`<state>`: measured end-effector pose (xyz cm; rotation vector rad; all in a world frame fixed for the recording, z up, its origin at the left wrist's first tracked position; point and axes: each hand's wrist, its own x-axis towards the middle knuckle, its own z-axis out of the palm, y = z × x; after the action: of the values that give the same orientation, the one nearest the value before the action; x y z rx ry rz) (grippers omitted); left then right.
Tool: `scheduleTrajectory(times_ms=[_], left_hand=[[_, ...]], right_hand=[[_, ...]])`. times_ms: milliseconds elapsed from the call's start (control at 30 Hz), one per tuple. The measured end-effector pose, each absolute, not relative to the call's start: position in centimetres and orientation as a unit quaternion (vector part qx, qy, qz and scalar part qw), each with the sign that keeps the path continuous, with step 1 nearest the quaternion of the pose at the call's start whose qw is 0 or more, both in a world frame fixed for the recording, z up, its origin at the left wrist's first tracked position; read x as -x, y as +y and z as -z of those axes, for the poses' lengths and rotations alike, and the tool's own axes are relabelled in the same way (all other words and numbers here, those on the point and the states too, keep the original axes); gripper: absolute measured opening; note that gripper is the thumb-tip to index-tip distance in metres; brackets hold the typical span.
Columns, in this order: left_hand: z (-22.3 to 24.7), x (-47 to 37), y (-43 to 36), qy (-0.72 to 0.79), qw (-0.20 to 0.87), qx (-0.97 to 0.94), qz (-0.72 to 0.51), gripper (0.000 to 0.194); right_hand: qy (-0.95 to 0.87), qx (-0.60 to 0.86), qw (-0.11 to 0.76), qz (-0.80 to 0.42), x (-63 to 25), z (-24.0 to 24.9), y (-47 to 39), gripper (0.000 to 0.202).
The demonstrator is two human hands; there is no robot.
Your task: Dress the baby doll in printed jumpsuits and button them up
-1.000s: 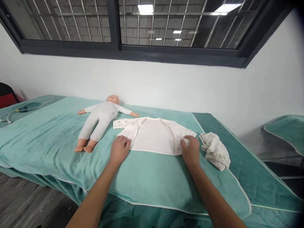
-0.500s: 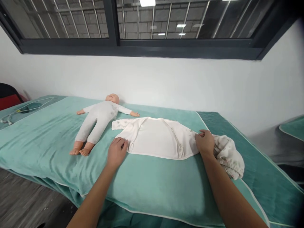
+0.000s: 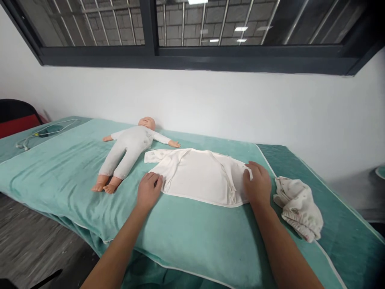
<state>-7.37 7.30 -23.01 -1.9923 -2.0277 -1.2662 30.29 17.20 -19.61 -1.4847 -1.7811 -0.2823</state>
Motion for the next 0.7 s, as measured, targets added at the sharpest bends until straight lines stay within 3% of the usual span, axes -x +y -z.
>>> scheduleTrajectory(times_ms=[200,300,567,700], left_hand=[[23.3,7.6,7.6,-0.670,0.042,0.628,0.393,0.027],[23.2,7.4,7.6,-0.682,0.041,0.614,0.395,0.025],[20.4,10.0,7.3,-0.650,-0.006,0.655,0.385,0.018],[17.5,16.8,8.5,-0.648,0.029,0.632,0.424,0.020]], right_hand=[[-0.814,0.532,0.231,-0.027,-26.8,21.3,16.1,0.052],[-0.817,0.540,0.198,-0.037,-26.7,21.7,16.2,0.053],[-0.803,0.554,0.218,-0.003,-24.4,19.0,16.5,0.053],[-0.778,0.546,0.275,-0.147,-16.1,16.7,20.8,0.055]])
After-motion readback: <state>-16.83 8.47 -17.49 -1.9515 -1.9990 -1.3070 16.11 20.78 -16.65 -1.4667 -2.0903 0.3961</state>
